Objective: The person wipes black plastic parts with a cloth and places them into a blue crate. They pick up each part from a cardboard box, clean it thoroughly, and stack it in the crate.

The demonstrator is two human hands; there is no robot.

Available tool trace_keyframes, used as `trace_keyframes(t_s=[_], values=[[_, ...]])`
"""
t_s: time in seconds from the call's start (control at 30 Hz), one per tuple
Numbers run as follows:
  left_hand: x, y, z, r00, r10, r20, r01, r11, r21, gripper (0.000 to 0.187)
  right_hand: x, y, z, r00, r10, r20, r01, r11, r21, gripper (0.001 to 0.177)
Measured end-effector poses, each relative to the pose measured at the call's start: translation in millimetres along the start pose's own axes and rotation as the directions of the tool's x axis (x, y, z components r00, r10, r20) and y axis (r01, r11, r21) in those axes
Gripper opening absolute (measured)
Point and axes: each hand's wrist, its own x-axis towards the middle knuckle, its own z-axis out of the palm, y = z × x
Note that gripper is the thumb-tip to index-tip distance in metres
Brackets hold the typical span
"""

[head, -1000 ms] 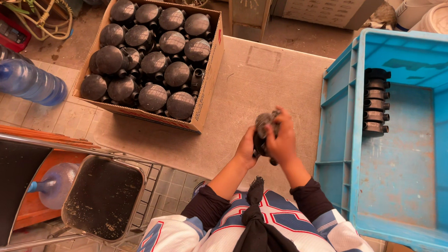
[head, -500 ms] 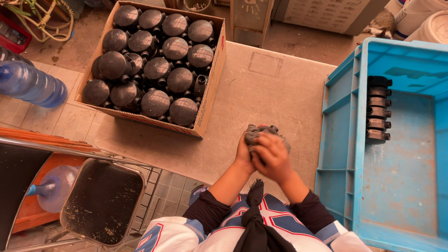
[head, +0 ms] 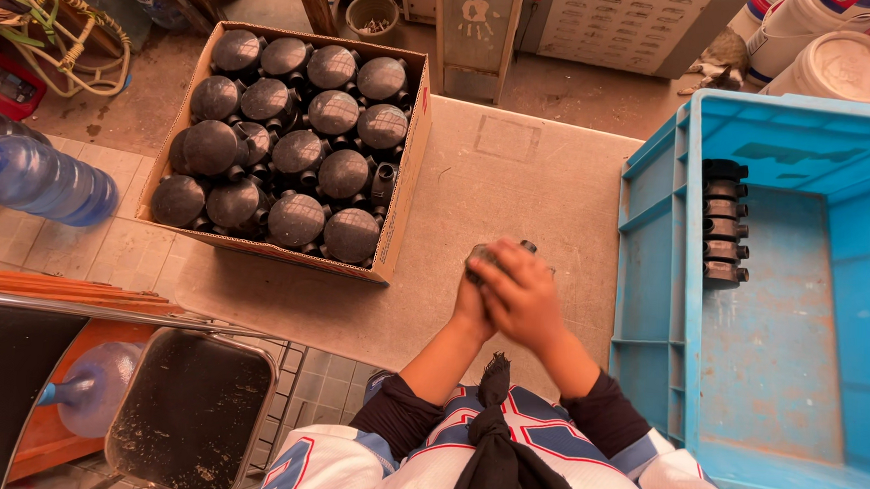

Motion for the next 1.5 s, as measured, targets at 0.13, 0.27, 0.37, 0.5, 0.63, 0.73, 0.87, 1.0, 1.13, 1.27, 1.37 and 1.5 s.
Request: trace_keyframes(t_s=[0.13,0.27,0.37,0.5,0.63,0.73,0.87,1.0,1.13,1.27,1.37,1.5], values=[[0,-2,-4,0.986,-0.021,-0.168,0.038,0.994,0.100,0.030,13,33,-10,0.962,0.256,0.095,-0.260,0.965,0.037,0.028],[-9,8,3,0.999,0.042,-0.021,-0.039,0.993,0.110,0.048,4,53,-5,0.671,0.736,0.092,-0.708,0.599,0.374,0.019],[-8,20,6,1.000,0.017,0.024,-0.019,0.997,0.079,0.055,-11,52,0,0.347,0.922,0.169,-0.690,0.129,0.712,0.031],[-7,29,12,0.987,0.112,-0.115,-0.094,0.984,0.150,0.045,-4,17,-4,0.443,0.896,-0.034,-0.686,0.363,0.631,0.027],[-13,30,24,0.923,0.362,-0.128,-0.195,0.729,0.656,0.040,-12,7,-10,0.715,0.681,-0.159,-0.576,0.703,0.417,0.021],[-11,28,27,0.915,0.379,-0.138,-0.179,0.689,0.702,0.044,-15,13,-9,0.828,0.529,-0.186,-0.442,0.820,0.364,0.013],[-7,23,27,0.963,0.222,-0.152,-0.118,0.857,0.502,0.033,-4,24,-14,0.846,0.514,-0.140,-0.414,0.800,0.435,0.017],[-5,24,23,0.978,0.112,-0.175,-0.055,0.952,0.301,0.030,8,34,-13,0.756,0.637,-0.152,-0.493,0.707,0.507,0.018],[-8,35,18,0.980,0.109,-0.166,-0.074,0.977,0.201,0.036,-7,62,-28,0.478,0.859,-0.182,-0.583,0.465,0.666,0.022],[-9,29,22,0.988,0.119,-0.096,-0.086,0.951,0.295,0.039,-11,32,-20,0.587,0.797,-0.138,-0.580,0.534,0.615,0.019],[-13,19,24,0.989,0.117,-0.088,-0.088,0.955,0.285,0.049,0,-6,-5,0.861,0.492,-0.129,-0.390,0.802,0.453,0.034],[-20,17,25,1.000,0.007,-0.029,-0.006,1.000,0.006,0.087,-3,-2,3,0.946,0.313,-0.084,-0.270,0.904,0.331,0.036]])
